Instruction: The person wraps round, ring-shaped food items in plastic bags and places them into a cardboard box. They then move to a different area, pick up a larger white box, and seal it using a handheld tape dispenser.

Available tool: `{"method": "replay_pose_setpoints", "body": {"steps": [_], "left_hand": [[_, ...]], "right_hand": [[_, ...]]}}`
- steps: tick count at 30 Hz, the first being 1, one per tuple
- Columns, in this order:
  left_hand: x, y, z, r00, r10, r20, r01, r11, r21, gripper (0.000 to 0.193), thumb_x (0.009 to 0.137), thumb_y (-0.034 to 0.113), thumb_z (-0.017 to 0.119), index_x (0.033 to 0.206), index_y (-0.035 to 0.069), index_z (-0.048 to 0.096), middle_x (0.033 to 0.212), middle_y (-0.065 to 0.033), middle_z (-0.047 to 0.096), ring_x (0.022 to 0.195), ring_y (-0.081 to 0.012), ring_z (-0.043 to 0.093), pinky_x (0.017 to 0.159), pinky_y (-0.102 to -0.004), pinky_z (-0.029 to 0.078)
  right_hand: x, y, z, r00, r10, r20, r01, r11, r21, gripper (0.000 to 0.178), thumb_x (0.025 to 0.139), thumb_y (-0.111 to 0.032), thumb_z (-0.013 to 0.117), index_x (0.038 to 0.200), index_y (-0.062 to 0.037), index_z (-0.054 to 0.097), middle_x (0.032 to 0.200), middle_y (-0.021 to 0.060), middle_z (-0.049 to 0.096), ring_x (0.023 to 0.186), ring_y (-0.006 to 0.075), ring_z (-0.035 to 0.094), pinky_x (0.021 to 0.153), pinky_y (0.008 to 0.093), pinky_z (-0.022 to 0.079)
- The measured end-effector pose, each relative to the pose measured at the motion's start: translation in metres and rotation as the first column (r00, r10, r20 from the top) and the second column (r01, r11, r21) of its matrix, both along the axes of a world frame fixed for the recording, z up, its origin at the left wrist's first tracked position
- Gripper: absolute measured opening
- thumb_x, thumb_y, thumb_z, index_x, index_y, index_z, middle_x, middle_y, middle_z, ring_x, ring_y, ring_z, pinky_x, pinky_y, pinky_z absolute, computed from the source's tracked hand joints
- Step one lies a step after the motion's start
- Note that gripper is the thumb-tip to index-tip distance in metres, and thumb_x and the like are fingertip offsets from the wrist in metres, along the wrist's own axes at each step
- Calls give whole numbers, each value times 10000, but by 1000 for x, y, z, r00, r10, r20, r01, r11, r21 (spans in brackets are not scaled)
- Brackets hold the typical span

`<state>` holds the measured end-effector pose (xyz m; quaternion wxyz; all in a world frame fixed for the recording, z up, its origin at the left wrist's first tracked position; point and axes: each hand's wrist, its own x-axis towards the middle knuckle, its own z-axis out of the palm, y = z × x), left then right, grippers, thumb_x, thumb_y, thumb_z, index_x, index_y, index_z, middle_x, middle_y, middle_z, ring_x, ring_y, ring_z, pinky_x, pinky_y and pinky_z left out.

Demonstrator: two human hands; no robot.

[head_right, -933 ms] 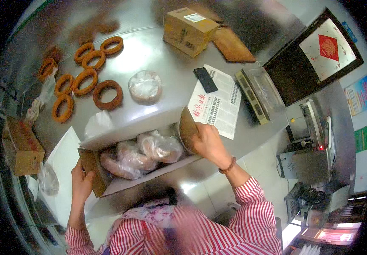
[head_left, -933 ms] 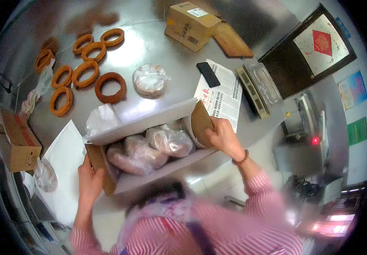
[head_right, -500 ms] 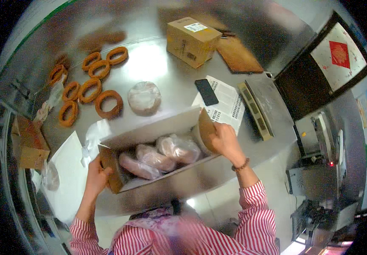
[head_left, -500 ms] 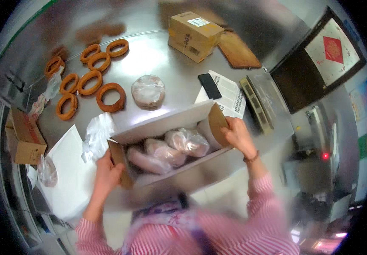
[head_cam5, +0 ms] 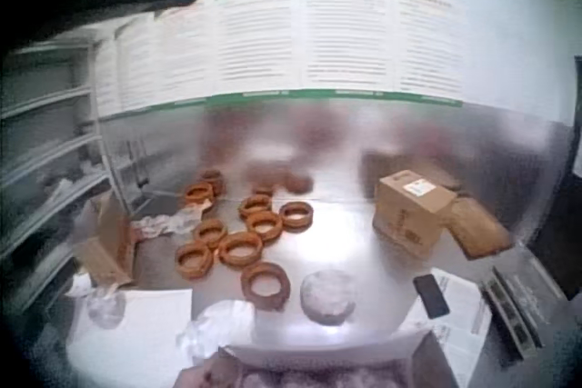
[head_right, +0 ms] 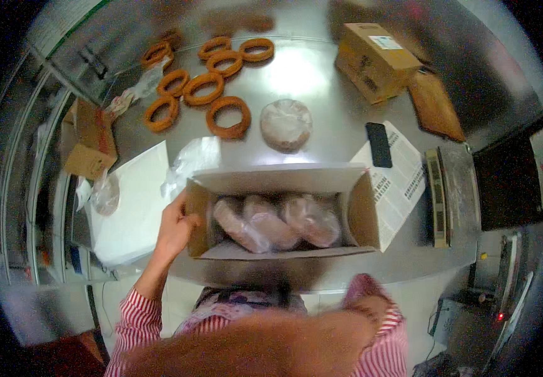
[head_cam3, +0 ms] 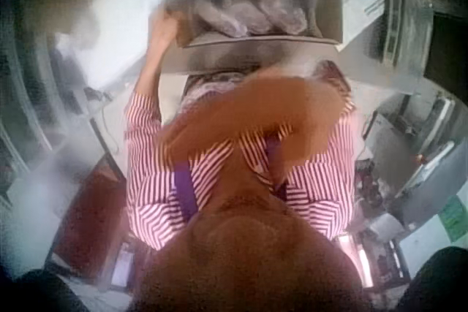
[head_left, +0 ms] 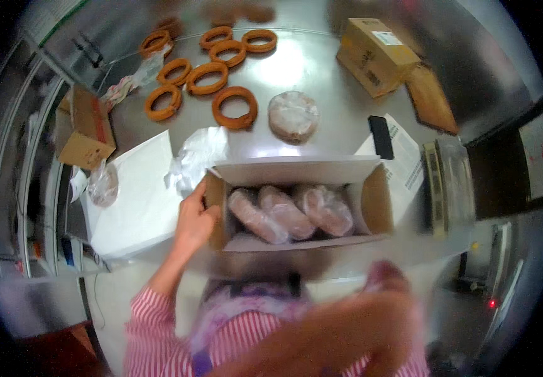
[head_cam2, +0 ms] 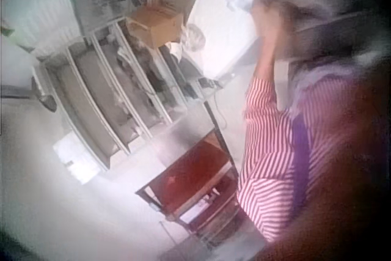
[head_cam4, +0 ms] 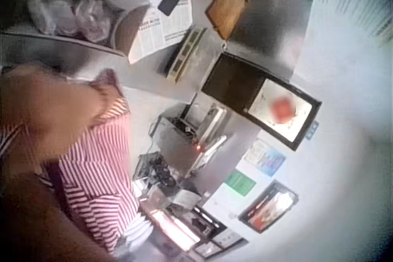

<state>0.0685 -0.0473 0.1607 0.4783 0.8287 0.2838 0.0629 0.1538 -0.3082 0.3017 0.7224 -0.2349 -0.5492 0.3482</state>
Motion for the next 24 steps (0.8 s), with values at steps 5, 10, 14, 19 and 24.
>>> {"method": "replay_pose_setpoints", "body": {"steps": [5, 10, 14, 19, 24], "left_hand": [[1, 28, -21, 990, 29, 137, -28, 999, -16, 615, 699, 20, 544, 1308, -30, 479, 884, -126, 637, 759, -176, 592, 668, -289, 485], [-4, 43, 1, 983, 106, 152, -79, 981, -176, 601, 700, -35, 501, 1301, -17, 490, 945, -104, 626, 772, -174, 581, 705, -282, 483], [10, 52, -16, 971, 114, 212, -58, 966, -252, 607, 710, -2, 501, 1316, -21, 471, 966, -97, 619, 792, -160, 569, 709, -274, 476], [4, 34, -3, 922, 302, 242, -243, 938, -245, 543, 837, 158, 585, 1339, -4, 457, 878, -40, 579, 760, -115, 535, 685, -255, 456], [-35, -6, -10, 764, 552, 336, -483, 833, -270, 561, 884, 273, 606, 1363, 35, 436, 729, 16, 461, 573, -61, 438, 490, -222, 418]], "right_hand": [[-61, 23, 13, 910, 251, -329, -177, 955, 238, 410, 970, -258, 427, 1189, 74, 526, 1409, 231, 292, 919, 262, 629, 799, 352, 513], [25, -97, -73, 791, -611, 26, 519, 648, -558, 112, 760, -56, 633, 661, -4, 648, 721, 157, 651, 684, 253, 623, 662, 315, 491], [66, -153, -187, 126, -811, 572, 614, -389, -687, 212, 738, -150, 767, 828, 25, 689, 861, 134, 674, 700, 132, 624, 698, 250, 501], [143, -159, -274, -17, -482, 876, 795, -538, -281, 599, 701, -282, 778, 1147, 61, 575, 1165, 231, 588, 1034, 321, 580, 863, 386, 481], [242, -141, -295, 6, -267, 964, 731, -656, -186, 901, 655, -308, 791, 1357, 40, 347, 1238, 231, 493, 1093, 395, 508, 912, 456, 451]]}}
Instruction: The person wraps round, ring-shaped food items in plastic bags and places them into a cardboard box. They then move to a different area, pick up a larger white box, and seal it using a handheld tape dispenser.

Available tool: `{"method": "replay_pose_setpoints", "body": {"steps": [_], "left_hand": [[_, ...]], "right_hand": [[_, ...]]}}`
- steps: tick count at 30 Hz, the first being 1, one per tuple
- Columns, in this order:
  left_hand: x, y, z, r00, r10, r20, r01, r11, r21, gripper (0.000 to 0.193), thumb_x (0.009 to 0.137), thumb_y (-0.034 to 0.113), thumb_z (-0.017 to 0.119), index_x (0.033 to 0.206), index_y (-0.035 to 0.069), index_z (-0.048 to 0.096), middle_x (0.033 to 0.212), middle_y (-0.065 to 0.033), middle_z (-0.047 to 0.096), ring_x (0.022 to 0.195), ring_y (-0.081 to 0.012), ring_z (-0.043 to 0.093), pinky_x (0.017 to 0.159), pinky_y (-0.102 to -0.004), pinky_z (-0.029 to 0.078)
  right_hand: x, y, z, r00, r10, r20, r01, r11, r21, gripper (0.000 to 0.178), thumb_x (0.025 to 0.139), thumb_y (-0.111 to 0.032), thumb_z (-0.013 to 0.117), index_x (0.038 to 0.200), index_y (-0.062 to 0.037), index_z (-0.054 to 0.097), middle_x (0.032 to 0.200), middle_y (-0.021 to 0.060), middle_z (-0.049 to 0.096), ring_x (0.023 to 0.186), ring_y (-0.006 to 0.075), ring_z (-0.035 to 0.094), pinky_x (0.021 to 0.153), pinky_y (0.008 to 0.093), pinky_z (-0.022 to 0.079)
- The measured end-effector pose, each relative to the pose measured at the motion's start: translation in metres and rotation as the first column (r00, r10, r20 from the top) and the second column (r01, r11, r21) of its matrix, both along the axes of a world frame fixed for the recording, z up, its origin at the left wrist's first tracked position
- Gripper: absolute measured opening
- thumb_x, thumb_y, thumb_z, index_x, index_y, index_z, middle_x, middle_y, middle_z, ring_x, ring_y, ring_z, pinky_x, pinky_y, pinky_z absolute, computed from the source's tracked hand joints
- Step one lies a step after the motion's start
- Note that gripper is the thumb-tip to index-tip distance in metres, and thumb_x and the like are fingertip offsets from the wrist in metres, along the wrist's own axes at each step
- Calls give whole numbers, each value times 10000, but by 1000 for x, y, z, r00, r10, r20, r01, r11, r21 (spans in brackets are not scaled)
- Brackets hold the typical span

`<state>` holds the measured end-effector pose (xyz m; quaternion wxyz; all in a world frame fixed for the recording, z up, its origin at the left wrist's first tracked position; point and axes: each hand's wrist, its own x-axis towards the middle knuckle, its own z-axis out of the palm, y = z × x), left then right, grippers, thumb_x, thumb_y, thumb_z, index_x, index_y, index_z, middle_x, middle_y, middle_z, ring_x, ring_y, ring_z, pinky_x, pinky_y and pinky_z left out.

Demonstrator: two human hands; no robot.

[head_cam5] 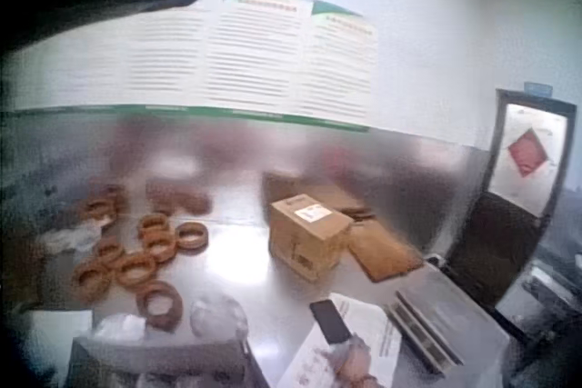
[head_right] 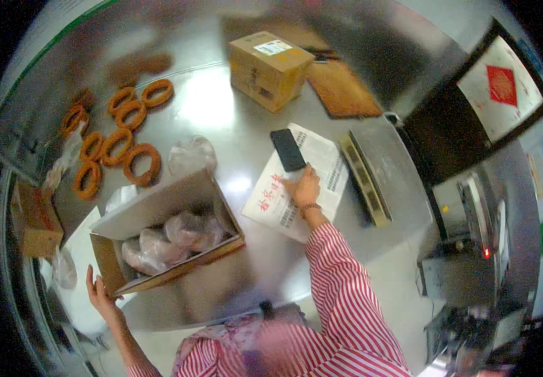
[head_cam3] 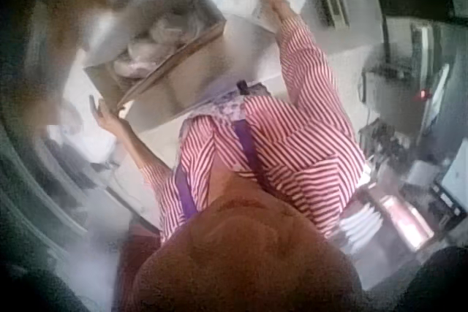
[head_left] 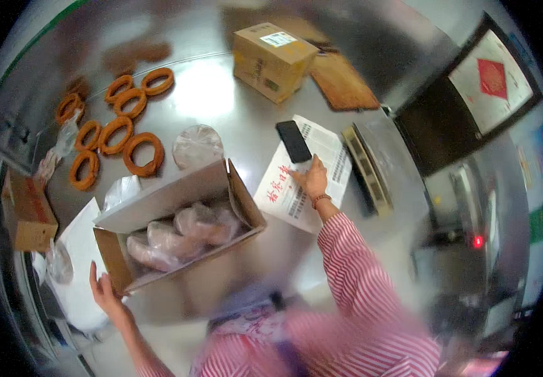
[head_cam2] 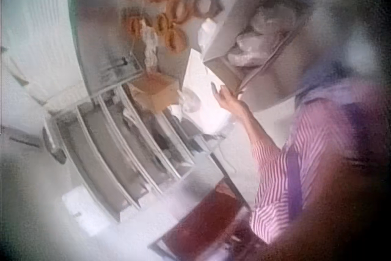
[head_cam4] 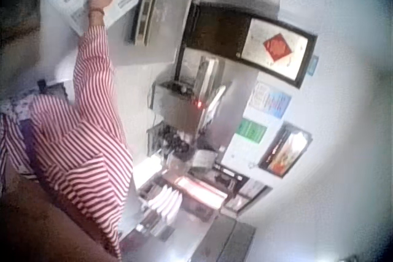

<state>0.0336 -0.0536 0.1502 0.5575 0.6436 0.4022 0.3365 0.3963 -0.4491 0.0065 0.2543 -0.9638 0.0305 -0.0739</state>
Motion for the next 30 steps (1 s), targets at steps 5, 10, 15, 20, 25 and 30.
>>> {"method": "replay_pose_setpoints", "body": {"steps": [5, 10, 15, 20, 25, 30], "left_hand": [[-75, -73, -61, 972, 223, -71, -219, 974, 49, 504, 923, 287, 539, 1357, 56, 429, 651, 15, 413, 468, -72, 424, 407, -229, 399], [-67, -146, -67, 928, 318, -191, -336, 940, -64, 524, 927, 298, 546, 1373, 56, 414, 956, -66, 551, 742, -139, 562, 565, -279, 489], [-31, -88, -72, 938, 329, 107, -316, 940, -128, 543, 965, 416, 461, 1383, 75, 403, 1312, -92, 493, 1263, -230, 413, 1009, -432, 362], [-27, -44, -97, 944, 139, 300, -12, 921, -389, 467, 976, 402, 414, 1309, 81, 481, 1313, -54, 510, 1189, -229, 465, 1017, -438, 350], [-8, -70, -81, 974, -82, 213, 172, 875, -452, 549, 966, 453, 413, 1316, 36, 483, 1352, -112, 490, 1240, -253, 460, 1088, -439, 328], [-25, -94, -55, 913, -353, 206, 407, 825, -391, 559, 973, 420, 450, 1389, 47, 416, 1362, -122, 484, 1218, -228, 484, 995, -384, 430]], "right_hand": [[49, 1, 1, 994, 107, -33, -105, 992, 65, 712, 694, -172, 722, 1306, -8, 396, 1079, 220, 525, 1033, 391, 533, 876, 457, 465], [88, -16, -31, 865, 431, 256, -489, 838, 243, 557, 770, -36, 604, 1299, -2, 432, 1168, 278, 522, 1110, 425, 495, 971, 426, 410], [82, -17, -51, 884, 399, 241, -447, 873, 196, 668, 804, -167, 652, 1354, 77, 363, 1358, 256, 436, 1270, 381, 400, 1092, 425, 273], [12, -25, -28, 911, 407, -66, -408, 864, -294, 705, 951, -465, 443, 1405, 58, 314, 1461, 236, 314, 1389, 328, 243, 1147, 441, 125], [-3, -43, -24, 882, 469, -52, -470, 864, -179, 628, 958, -389, 471, 1389, 54, 356, 1455, 237, 320, 1369, 339, 277, 1132, 439, 182], [-60, -79, -57, 819, 570, -70, -566, 822, 64, 363, 939, -225, 524, 1157, 64, 549, 1167, 228, 547, 1040, 370, 527, 820, 434, 447]]}}
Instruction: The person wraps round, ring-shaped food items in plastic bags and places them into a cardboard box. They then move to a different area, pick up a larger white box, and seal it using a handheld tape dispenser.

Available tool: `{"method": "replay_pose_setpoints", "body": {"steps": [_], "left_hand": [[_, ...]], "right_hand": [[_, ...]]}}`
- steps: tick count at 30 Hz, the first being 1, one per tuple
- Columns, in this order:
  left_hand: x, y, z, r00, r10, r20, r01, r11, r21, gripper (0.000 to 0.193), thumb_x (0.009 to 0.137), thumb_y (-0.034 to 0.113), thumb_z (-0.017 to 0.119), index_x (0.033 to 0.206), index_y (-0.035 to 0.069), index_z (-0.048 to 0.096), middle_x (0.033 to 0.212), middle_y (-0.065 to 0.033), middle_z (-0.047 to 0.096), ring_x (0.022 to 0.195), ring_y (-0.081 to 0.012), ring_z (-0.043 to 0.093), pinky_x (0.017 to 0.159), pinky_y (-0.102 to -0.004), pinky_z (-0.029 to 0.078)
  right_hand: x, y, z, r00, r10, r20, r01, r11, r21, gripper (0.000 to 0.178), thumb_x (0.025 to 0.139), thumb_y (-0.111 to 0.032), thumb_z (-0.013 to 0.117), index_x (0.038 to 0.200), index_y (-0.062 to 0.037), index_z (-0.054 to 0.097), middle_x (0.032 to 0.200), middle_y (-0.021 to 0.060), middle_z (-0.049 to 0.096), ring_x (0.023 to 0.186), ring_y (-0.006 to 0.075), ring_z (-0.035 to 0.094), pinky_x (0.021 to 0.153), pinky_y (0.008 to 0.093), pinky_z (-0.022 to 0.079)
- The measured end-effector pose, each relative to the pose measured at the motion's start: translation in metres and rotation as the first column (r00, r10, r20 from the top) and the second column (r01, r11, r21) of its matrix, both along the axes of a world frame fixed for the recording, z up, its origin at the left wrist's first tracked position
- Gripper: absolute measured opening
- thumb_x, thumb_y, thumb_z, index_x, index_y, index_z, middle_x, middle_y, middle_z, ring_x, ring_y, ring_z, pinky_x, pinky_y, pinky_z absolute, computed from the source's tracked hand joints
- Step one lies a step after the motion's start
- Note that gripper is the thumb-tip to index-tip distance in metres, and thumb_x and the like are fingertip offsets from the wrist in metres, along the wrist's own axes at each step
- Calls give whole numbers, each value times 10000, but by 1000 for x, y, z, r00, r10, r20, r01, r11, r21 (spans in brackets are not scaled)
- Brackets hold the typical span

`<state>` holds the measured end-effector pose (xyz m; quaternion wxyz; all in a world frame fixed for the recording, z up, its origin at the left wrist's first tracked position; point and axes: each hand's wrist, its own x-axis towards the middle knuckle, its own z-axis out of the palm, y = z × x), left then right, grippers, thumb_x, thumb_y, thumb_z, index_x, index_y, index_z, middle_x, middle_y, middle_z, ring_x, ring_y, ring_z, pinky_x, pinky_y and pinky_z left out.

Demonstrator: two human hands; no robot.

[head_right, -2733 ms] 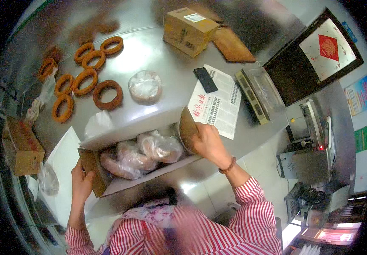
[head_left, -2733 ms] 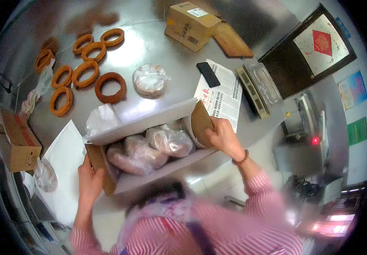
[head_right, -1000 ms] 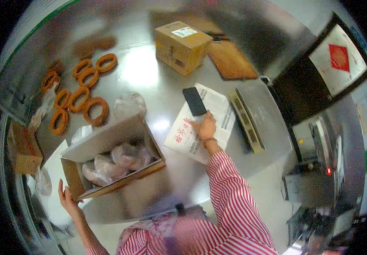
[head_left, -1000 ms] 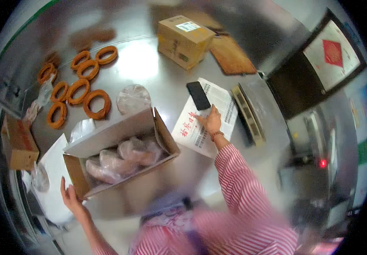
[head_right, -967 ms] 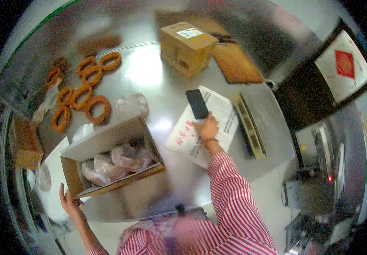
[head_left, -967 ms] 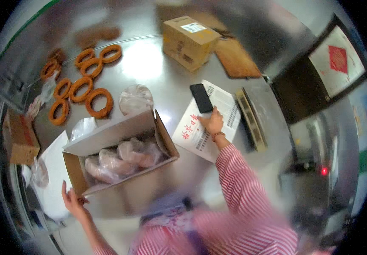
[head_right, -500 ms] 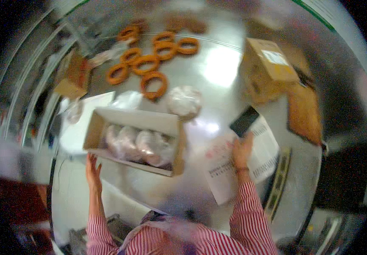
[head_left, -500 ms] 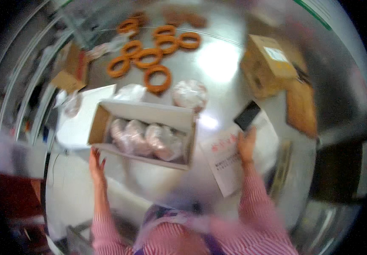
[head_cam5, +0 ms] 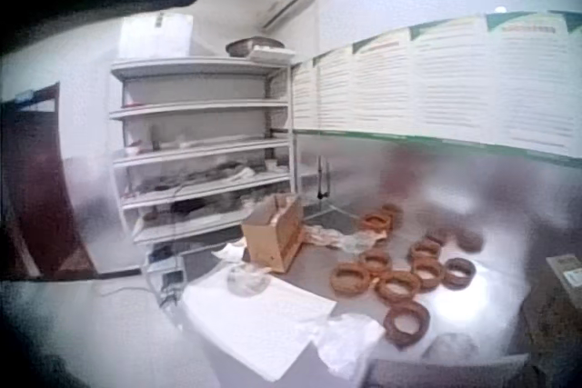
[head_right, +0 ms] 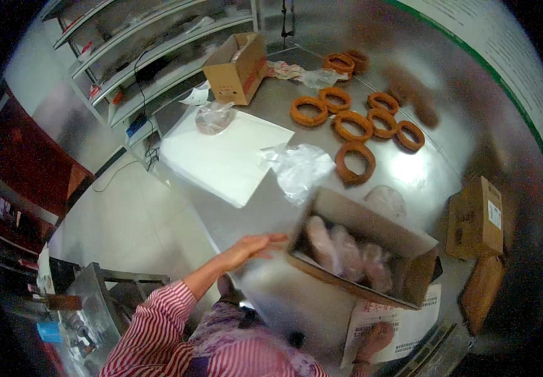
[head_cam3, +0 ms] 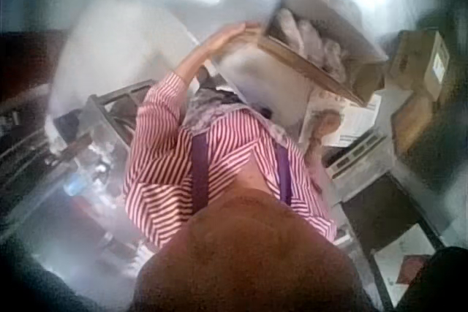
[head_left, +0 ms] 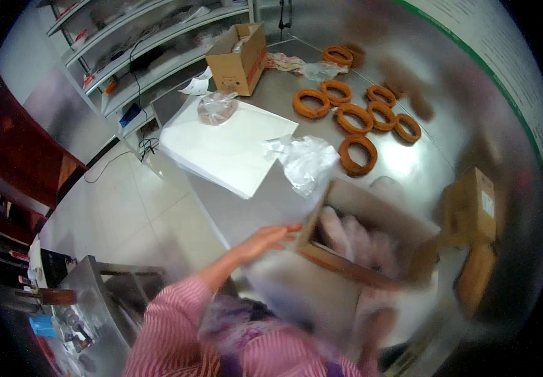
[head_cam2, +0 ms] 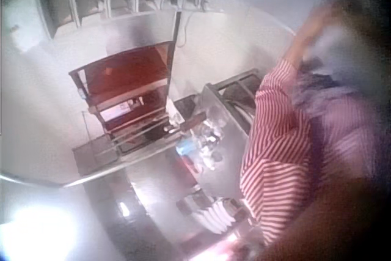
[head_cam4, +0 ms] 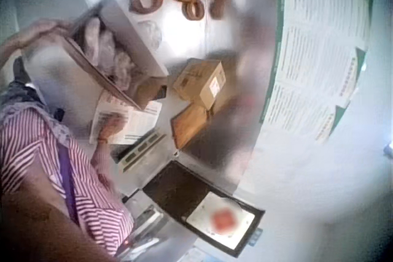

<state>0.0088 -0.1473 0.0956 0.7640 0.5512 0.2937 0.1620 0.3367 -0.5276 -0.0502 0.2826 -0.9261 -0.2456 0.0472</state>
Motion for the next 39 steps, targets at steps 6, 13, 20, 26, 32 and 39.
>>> {"method": "replay_pose_setpoints", "body": {"steps": [6, 13, 20, 26, 32, 39], "left_hand": [[-81, 74, -32, 998, 55, -33, -52, 994, 92, 456, 937, 235, 574, 1336, 35, 481, 1208, -126, 591, 1026, -181, 599, 838, -314, 507], [-153, 240, -55, 868, 468, -163, -340, 802, 492, 394, 824, 128, 671, 1183, -13, 595, 1016, -117, 672, 899, -187, 637, 775, -310, 508], [-164, 382, -75, 760, 598, -256, 97, 284, 954, 588, 747, 154, 725, 1274, 32, 493, 1310, -153, 496, 1222, -295, 461, 1003, -390, 398], [-160, 460, -80, 714, 522, -466, 439, 184, 879, 578, 750, 197, 721, 1259, 76, 476, 1299, -71, 467, 1256, -251, 410, 1003, -538, 367], [-170, 504, -100, 794, 365, -486, 456, 171, 873, 462, 732, 244, 727, 1122, 92, 532, 1148, -50, 500, 1154, -242, 455, 966, -577, 369], [-190, 532, -107, 914, 104, -392, 392, 18, 920, 347, 735, 294, 705, 975, 88, 562, 1012, -54, 505, 1049, -261, 453, 955, -540, 367]], "right_hand": [[-188, 46, 14, 967, 240, -80, -243, 969, -31, 212, 847, -223, 639, 880, -14, 664, 732, 149, 646, 613, 272, 601, 590, 374, 466], [-328, 226, 79, 912, 366, -186, -363, 930, 49, 169, 834, -213, 672, 846, -46, 699, 754, 122, 671, 674, 239, 646, 620, 335, 496], [-337, 386, 105, 787, 575, -225, -493, 805, 331, 221, 828, -179, 673, 986, -24, 664, 966, 155, 660, 852, 280, 638, 739, 339, 506], [-352, 530, 85, 614, 777, 140, -787, 615, 36, 487, 771, -227, 721, 1201, -57, 567, 1257, 141, 547, 1150, 333, 514, 966, 444, 411], [-346, 552, 50, 510, 838, 197, -771, 546, -328, 417, 840, -205, 597, 1220, -50, 518, 1291, 160, 500, 1206, 329, 472, 1036, 474, 351], [-340, 569, 50, 512, 858, 46, -775, 484, -406, 347, 849, -195, 564, 1150, -25, 542, 1200, 153, 533, 1085, 316, 537, 895, 447, 471]]}}
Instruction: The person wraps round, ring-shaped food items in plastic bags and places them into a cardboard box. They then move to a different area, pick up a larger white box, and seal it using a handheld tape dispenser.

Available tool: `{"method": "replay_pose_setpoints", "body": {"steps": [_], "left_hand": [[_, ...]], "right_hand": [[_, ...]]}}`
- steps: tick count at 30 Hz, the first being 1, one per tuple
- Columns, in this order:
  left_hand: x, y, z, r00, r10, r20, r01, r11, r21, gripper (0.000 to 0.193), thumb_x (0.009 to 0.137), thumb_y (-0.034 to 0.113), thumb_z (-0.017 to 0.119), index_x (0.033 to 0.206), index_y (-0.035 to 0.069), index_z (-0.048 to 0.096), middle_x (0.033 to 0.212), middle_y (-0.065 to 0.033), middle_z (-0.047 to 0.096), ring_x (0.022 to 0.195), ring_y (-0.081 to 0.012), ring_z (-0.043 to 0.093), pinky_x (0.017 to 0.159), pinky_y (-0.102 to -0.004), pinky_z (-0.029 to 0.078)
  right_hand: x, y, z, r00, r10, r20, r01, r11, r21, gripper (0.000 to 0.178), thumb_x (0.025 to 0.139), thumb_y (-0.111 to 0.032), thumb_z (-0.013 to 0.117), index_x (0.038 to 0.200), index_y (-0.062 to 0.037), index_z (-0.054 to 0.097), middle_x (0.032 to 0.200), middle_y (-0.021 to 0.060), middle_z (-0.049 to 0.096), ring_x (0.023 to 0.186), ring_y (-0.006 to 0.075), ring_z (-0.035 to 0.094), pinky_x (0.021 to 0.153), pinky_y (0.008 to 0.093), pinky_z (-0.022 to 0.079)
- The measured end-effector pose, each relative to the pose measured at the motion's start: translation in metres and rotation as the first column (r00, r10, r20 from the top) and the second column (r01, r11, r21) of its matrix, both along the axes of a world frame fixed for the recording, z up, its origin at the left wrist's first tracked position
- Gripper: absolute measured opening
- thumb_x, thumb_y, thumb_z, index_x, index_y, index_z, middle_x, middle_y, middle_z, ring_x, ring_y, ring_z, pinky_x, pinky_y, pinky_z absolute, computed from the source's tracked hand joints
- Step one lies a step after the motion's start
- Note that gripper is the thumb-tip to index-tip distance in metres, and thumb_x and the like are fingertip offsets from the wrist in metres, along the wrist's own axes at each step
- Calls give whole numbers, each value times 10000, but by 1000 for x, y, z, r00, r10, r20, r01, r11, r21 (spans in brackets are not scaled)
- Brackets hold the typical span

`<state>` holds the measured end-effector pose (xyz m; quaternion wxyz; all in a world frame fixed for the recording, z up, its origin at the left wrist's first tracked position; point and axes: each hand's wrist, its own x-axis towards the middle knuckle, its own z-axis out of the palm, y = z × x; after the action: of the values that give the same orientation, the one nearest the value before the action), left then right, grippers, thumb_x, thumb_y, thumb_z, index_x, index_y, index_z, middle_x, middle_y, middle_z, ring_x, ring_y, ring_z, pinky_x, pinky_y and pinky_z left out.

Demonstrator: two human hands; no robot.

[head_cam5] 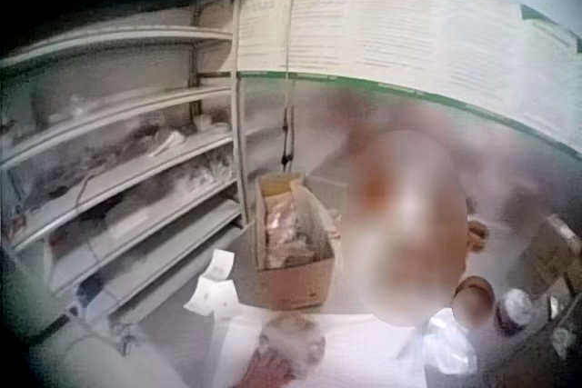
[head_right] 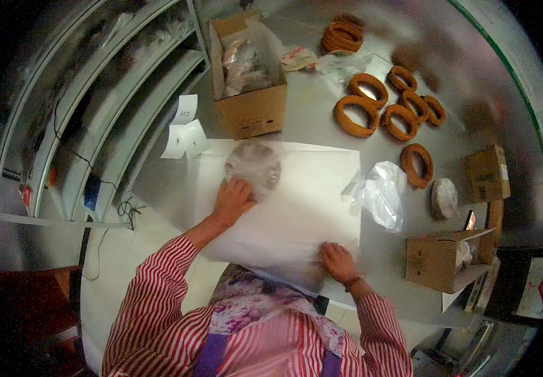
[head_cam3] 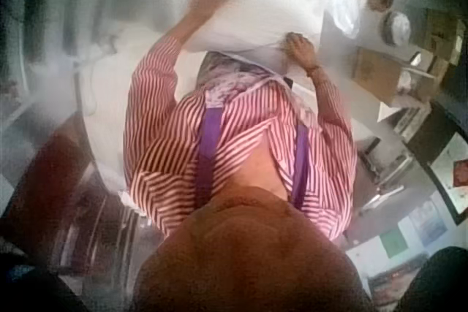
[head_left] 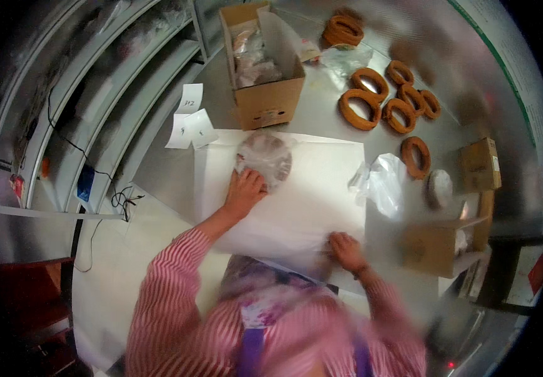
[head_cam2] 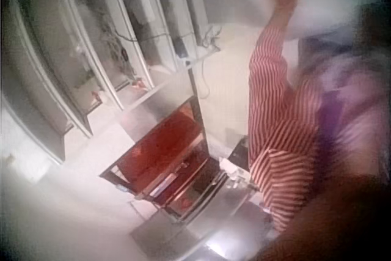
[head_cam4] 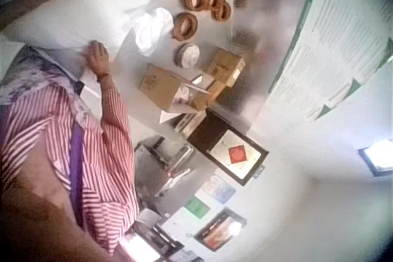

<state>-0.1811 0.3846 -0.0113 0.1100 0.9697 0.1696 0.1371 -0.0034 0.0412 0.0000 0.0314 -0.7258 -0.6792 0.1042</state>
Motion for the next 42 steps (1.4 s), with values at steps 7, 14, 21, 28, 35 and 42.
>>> {"method": "replay_pose_setpoints", "body": {"steps": [7, 14, 21, 28, 35, 42], "left_hand": [[-42, 5, 18, 948, -288, -134, 264, 948, -177, 388, 695, 344, 727, 935, 78, 580, 1004, -77, 510, 1072, -269, 457, 1029, -560, 306], [-71, -2, 26, 989, -149, 18, 150, 985, -84, 442, 575, 327, 773, 871, 70, 569, 966, -100, 517, 1063, -316, 473, 991, -561, 332], [-119, 8, 7, 964, 252, 89, -248, 967, -56, 447, 573, 255, 794, 878, 57, 533, 975, -125, 509, 966, -329, 493, 848, -469, 420], [-143, 35, 7, 848, 521, 102, -522, 853, -14, 412, 698, 226, 770, 949, 9, 526, 1015, -144, 516, 944, -362, 488, 846, -446, 422], [-107, -14, 22, 795, 474, 379, -475, 875, -97, 381, 739, 103, 735, 1054, 11, 542, 1166, -176, 528, 1098, -368, 486, 917, -463, 406], [-3, -105, 17, 972, 58, -228, -98, 981, -166, 624, 817, 312, 672, 1356, 96, 446, 1445, -156, 338, 1365, -351, 262, 1134, -524, 137]], "right_hand": [[-7, -42, 6, 996, -86, -22, 82, 988, -129, 357, 786, -124, 596, 1131, -49, 547, 1169, 125, 542, 1048, 323, 536, 871, 425, 458], [2, -77, 22, 991, -130, -28, 128, 989, -71, 395, 727, -96, 628, 1114, -66, 556, 1141, 99, 556, 1029, 302, 541, 843, 409, 464], [11, -89, 25, 987, -142, -73, 141, 990, -21, 251, 780, -112, 590, 1026, -66, 574, 1038, 97, 572, 945, 297, 575, 807, 420, 488], [40, -52, 56, 938, -308, -158, 213, 873, -438, 271, 840, -221, 609, 1069, -76, 594, 1125, 111, 572, 1020, 303, 564, 840, 413, 483], [137, 38, 24, 784, -612, -99, 612, 739, 280, 670, 768, -386, 709, 1307, -64, 473, 1390, 200, 405, 1277, 374, 383, 1014, 523, 345], [191, 37, -14, 381, -922, -67, 924, 376, 76, 824, 790, -565, 627, 1426, -130, 335, 1512, 146, 241, 1402, 326, 205, 1011, 720, 160]]}}
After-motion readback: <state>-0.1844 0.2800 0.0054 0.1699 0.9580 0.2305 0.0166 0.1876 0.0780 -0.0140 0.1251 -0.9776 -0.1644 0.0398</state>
